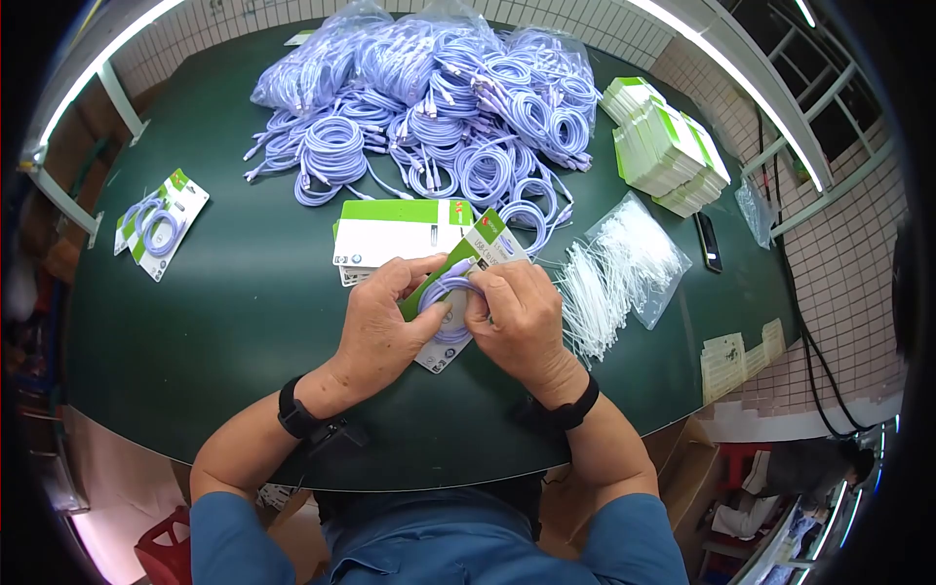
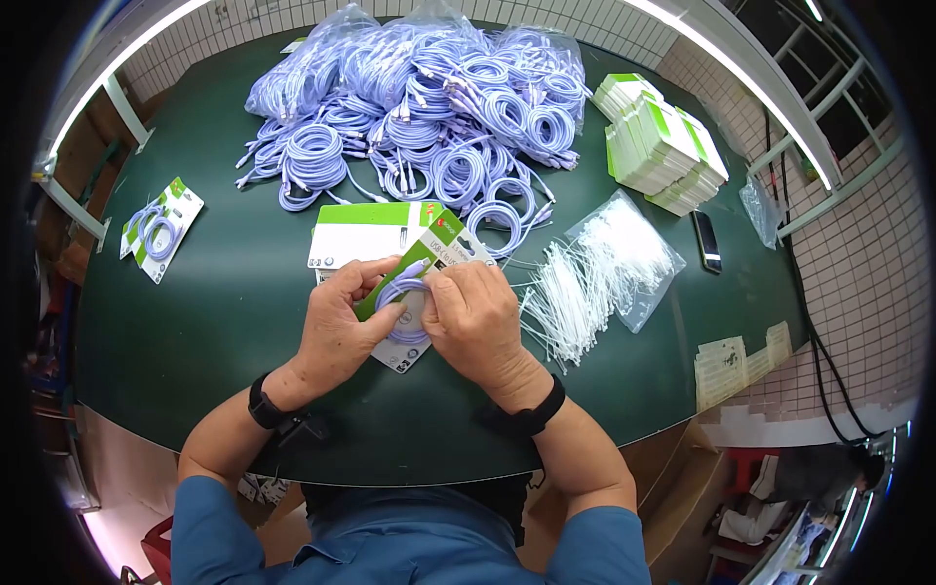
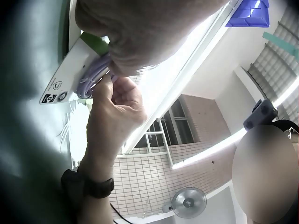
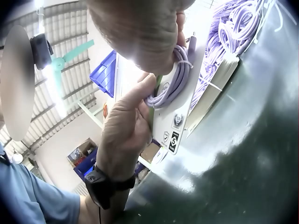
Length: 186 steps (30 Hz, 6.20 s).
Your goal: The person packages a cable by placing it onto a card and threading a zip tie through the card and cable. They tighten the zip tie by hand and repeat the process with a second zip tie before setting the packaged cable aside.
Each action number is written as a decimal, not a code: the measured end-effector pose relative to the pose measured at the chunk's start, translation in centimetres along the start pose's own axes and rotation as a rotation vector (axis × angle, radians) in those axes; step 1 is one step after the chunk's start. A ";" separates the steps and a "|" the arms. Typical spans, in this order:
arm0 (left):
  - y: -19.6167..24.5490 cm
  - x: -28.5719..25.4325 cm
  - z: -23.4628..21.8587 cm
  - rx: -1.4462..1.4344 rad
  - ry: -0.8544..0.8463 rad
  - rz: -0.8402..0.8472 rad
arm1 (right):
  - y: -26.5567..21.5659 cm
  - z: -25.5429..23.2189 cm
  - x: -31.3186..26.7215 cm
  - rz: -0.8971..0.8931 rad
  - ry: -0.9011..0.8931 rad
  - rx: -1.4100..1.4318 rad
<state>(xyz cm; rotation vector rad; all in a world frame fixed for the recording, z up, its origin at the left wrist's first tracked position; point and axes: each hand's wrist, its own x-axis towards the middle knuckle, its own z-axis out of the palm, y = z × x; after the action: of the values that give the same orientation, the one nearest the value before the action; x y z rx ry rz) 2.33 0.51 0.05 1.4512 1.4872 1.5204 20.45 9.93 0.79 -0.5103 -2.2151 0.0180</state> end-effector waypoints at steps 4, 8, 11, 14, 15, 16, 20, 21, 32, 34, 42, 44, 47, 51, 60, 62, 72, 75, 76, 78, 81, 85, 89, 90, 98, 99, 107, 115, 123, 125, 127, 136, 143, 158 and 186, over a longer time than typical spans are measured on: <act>0.8 0.3 -0.8 0.147 -0.063 0.026 | 0.4 0.1 0.0 -0.022 -0.002 0.016; 0.7 1.1 -1.7 0.228 -0.072 0.048 | 0.7 0.1 0.0 -0.011 0.014 0.107; -0.3 1.8 -1.9 0.057 -0.075 0.037 | 0.7 -1.5 0.8 0.020 0.014 0.254; -0.1 2.2 -2.7 0.151 -0.140 0.039 | 1.6 -2.5 0.5 0.054 0.054 0.230; 0.1 2.3 -2.9 0.199 -0.172 0.047 | 1.6 -2.7 0.6 0.067 0.079 0.216; 0.4 2.3 -3.0 0.196 -0.174 0.040 | 1.3 -2.9 0.9 0.072 0.073 0.218; 1.6 2.0 -3.0 0.366 -0.230 0.190 | -0.9 -3.3 2.4 -0.050 -0.085 0.224; 1.9 1.9 -2.9 0.418 -0.252 0.270 | -1.7 -2.8 2.1 -0.019 -0.154 0.216; 3.1 2.1 -0.5 0.408 0.389 0.425 | -1.6 -2.3 0.0 0.611 -0.257 0.494; 2.5 1.2 -1.1 0.089 0.147 0.038 | -1.2 -1.7 -0.5 0.722 -0.221 0.703; 0.6 1.3 -2.2 -0.403 -0.161 -0.359 | -1.2 -1.2 -0.8 0.702 -0.278 0.863; 1.0 1.7 -2.6 -0.385 -0.228 -0.432 | -0.6 -1.7 -0.7 0.663 -0.266 0.854; 1.0 2.0 -2.5 -0.508 -0.175 -0.385 | 1.7 -4.1 0.5 0.789 -0.138 0.977; 1.4 2.6 -3.1 -0.509 -0.124 -0.279 | 6.5 -5.9 -0.1 0.793 -0.346 0.302; 1.0 2.8 -3.6 -0.453 -0.129 -0.230 | 9.1 -3.1 -2.7 0.241 -0.433 0.003; 1.1 2.7 -3.4 -0.435 -0.154 -0.208 | 8.8 -3.3 -2.4 0.352 -0.496 0.122; 0.9 2.7 -3.5 -0.439 -0.178 -0.206 | 9.7 -2.2 -2.3 0.313 -0.568 0.231; 0.9 2.6 -3.6 -0.490 -0.189 -0.228 | 8.6 -1.7 -2.1 0.262 -0.505 0.158; 1.1 2.6 -3.6 -0.481 -0.193 -0.226 | 8.5 -1.6 -2.1 0.264 -0.496 0.161; 1.6 2.6 -3.4 -0.457 -0.209 -0.191 | 8.4 -1.4 -2.1 0.280 -0.475 0.139; 1.9 2.3 -3.4 -0.408 -0.249 -0.166 | 8.5 -1.3 -2.4 0.303 -0.427 0.125; 2.8 1.3 -2.9 -0.332 -0.308 -0.159 | 8.3 -1.5 -2.7 0.319 -0.346 0.100; 4.2 1.0 -2.8 -0.261 -0.305 -0.137 | 7.3 -2.4 -1.7 0.268 -0.261 0.110; 4.7 1.0 -2.9 -0.211 -0.309 -0.118 | 6.9 -2.6 -1.4 0.254 -0.209 0.165; 4.0 2.5 -4.0 0.185 -0.083 0.580 | 3.6 -4.2 0.5 0.104 0.127 0.408; 3.5 2.8 -3.9 0.258 -0.029 0.662 | 3.2 -4.4 0.5 0.091 0.165 0.446; 0.7 3.2 -3.7 0.439 -0.049 0.777 | -0.7 -5.5 0.3 -0.039 0.218 0.703; 0.2 3.3 -3.8 0.432 -0.040 0.773 | -1.8 -5.3 0.4 -0.043 0.104 0.748; 0.3 3.2 -3.8 0.437 -0.039 0.750 | -1.6 -4.7 0.2 -0.027 0.092 0.751; 0.3 3.2 -3.8 0.440 -0.039 0.751 | -1.6 -4.6 0.1 -0.024 0.089 0.751; 0.2 3.1 -3.8 0.445 -0.038 0.755 | -1.6 -4.5 0.1 -0.018 0.083 0.752; 0.5 3.0 -3.5 0.422 -0.048 0.765 | -1.8 -4.1 0.2 0.030 0.075 0.739; 1.6 2.1 -2.8 0.398 -0.065 0.755 | -1.1 -4.1 0.7 0.057 -0.020 0.667; 5.3 -0.7 -1.1 0.246 -0.157 0.642 | -0.1 -6.1 0.5 0.434 -0.198 1.293; 3.7 -0.6 -0.8 -0.307 -0.203 -0.010 | -1.7 -3.1 0.2 -0.110 0.164 0.221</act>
<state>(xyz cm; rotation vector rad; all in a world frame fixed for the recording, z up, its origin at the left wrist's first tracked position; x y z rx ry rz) 2.82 -1.13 3.48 1.3647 1.0878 1.4715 22.04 8.00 3.27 -0.2578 -2.0468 0.1558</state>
